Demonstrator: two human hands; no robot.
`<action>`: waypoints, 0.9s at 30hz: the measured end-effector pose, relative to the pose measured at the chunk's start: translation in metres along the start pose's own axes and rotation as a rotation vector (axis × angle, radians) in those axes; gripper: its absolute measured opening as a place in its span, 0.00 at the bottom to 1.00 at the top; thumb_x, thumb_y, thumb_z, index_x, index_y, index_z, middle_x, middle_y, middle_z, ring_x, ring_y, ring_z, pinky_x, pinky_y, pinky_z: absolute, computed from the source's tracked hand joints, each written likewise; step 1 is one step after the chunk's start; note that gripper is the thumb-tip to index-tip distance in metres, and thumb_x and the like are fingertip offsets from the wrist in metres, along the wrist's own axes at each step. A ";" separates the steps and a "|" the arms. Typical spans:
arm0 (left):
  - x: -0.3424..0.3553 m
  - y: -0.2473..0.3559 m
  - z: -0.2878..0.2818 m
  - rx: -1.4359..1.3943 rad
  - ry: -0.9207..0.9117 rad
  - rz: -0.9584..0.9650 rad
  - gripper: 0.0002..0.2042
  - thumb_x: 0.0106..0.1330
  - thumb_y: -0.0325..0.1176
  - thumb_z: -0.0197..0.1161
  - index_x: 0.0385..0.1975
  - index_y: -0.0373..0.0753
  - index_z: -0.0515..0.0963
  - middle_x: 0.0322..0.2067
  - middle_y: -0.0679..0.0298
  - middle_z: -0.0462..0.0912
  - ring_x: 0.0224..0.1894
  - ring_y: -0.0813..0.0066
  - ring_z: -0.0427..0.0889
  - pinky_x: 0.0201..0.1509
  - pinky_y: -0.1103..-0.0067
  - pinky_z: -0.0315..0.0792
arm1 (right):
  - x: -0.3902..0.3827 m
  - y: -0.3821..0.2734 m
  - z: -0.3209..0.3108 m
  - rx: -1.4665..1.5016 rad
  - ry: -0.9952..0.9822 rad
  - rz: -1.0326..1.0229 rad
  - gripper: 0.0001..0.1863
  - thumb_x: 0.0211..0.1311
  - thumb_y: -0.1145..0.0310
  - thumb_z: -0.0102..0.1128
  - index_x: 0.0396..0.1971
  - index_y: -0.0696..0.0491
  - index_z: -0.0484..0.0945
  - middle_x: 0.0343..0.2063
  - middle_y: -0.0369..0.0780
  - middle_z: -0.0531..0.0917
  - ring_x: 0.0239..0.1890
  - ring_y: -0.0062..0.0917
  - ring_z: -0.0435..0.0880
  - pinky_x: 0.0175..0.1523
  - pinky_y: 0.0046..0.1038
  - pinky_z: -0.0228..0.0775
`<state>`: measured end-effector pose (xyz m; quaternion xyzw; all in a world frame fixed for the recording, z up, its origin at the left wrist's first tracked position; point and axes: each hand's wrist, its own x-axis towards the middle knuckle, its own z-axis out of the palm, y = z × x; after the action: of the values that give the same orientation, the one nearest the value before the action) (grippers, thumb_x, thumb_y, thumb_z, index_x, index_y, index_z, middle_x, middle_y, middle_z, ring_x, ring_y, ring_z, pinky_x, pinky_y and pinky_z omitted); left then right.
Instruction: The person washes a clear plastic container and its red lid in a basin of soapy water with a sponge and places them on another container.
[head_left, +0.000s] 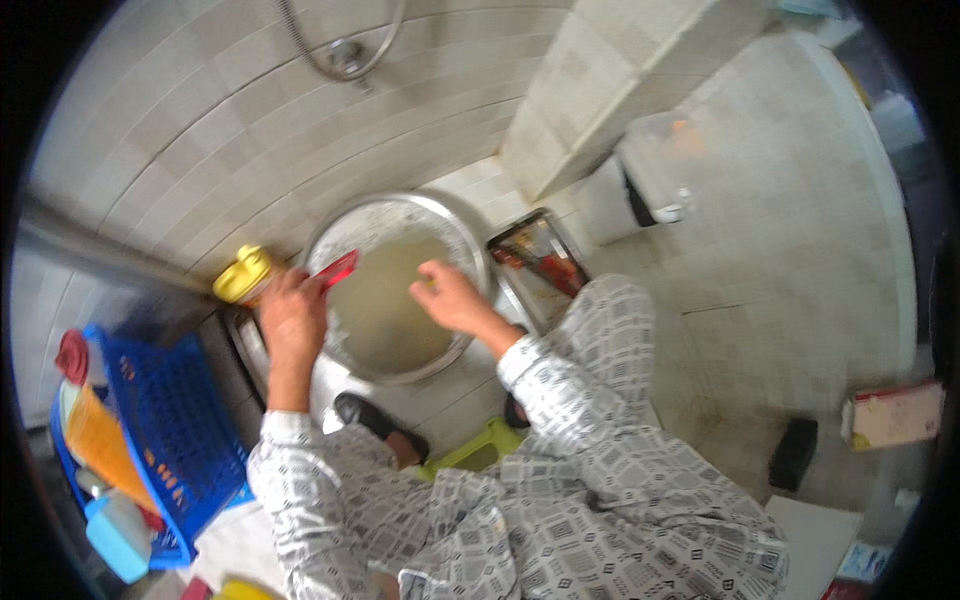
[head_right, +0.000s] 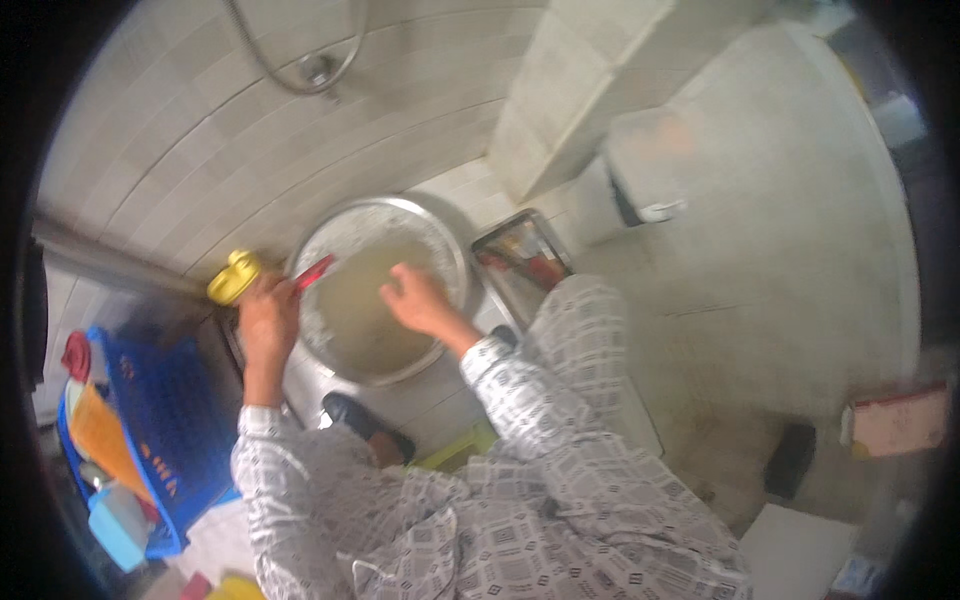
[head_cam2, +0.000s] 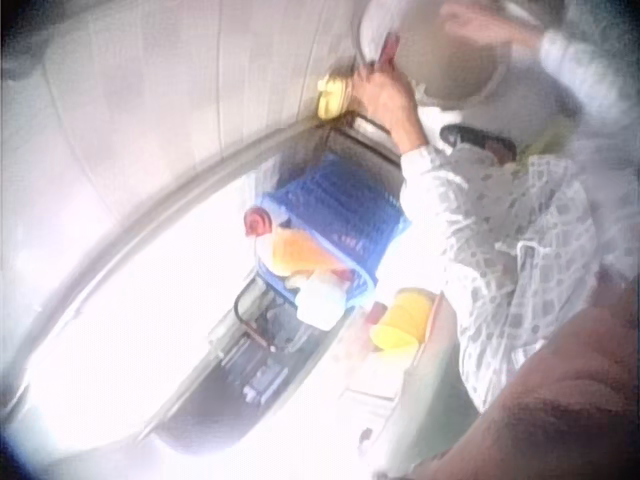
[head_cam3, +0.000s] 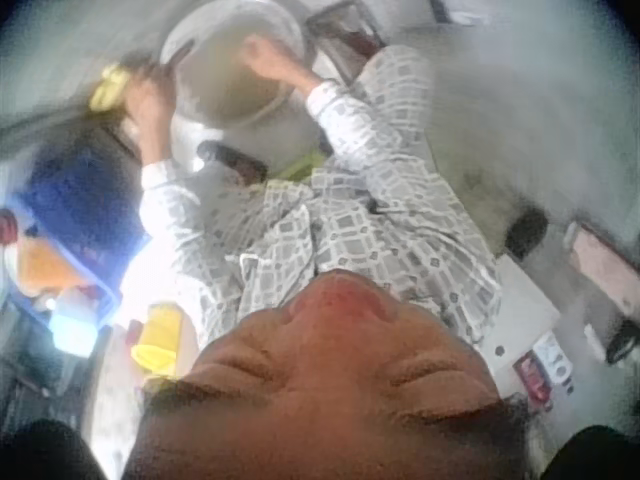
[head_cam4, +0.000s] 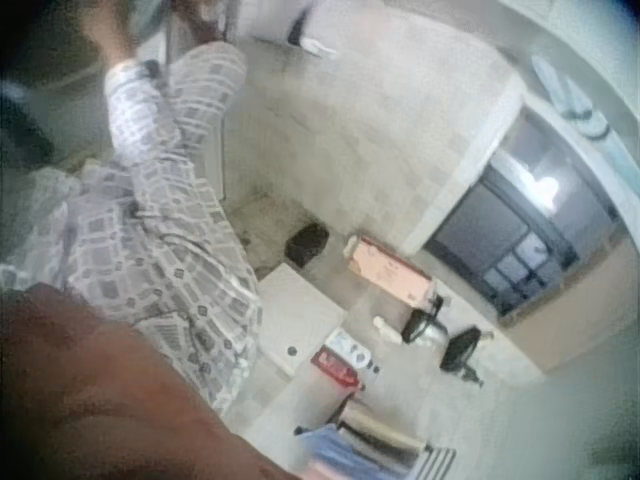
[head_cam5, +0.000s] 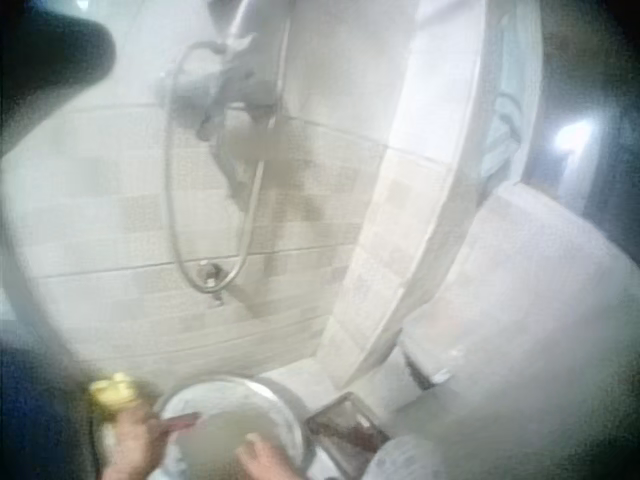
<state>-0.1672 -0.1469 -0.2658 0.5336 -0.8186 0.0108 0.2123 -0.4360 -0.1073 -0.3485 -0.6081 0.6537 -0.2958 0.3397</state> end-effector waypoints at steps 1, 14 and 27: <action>0.000 0.001 -0.004 -0.009 -0.009 0.021 0.05 0.59 0.33 0.68 0.31 0.41 0.87 0.38 0.60 0.85 0.46 0.58 0.81 0.51 0.64 0.75 | 0.003 -0.003 -0.003 0.008 -0.013 -0.022 0.20 0.68 0.59 0.63 0.50 0.60 0.78 0.45 0.50 0.85 0.45 0.37 0.86 0.51 0.36 0.77; -0.007 0.023 0.003 -0.039 -0.074 0.125 0.06 0.63 0.34 0.65 0.32 0.42 0.86 0.40 0.64 0.85 0.47 0.63 0.81 0.52 0.65 0.74 | 0.019 -0.118 -0.035 -0.547 -0.106 -0.723 0.08 0.58 0.70 0.65 0.35 0.57 0.84 0.36 0.44 0.81 0.45 0.40 0.82 0.48 0.43 0.78; -0.013 -0.064 -0.058 -0.527 0.416 -0.609 0.20 0.68 0.43 0.66 0.51 0.34 0.83 0.53 0.50 0.82 0.56 0.59 0.81 0.62 0.70 0.72 | 0.049 -0.176 -0.111 0.727 -0.357 -0.112 0.17 0.70 0.55 0.63 0.39 0.56 0.86 0.39 0.38 0.87 0.42 0.24 0.82 0.46 0.32 0.74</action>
<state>-0.0865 -0.1487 -0.2311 0.6643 -0.5393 -0.1538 0.4941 -0.4220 -0.1746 -0.1460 -0.5246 0.4034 -0.4155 0.6240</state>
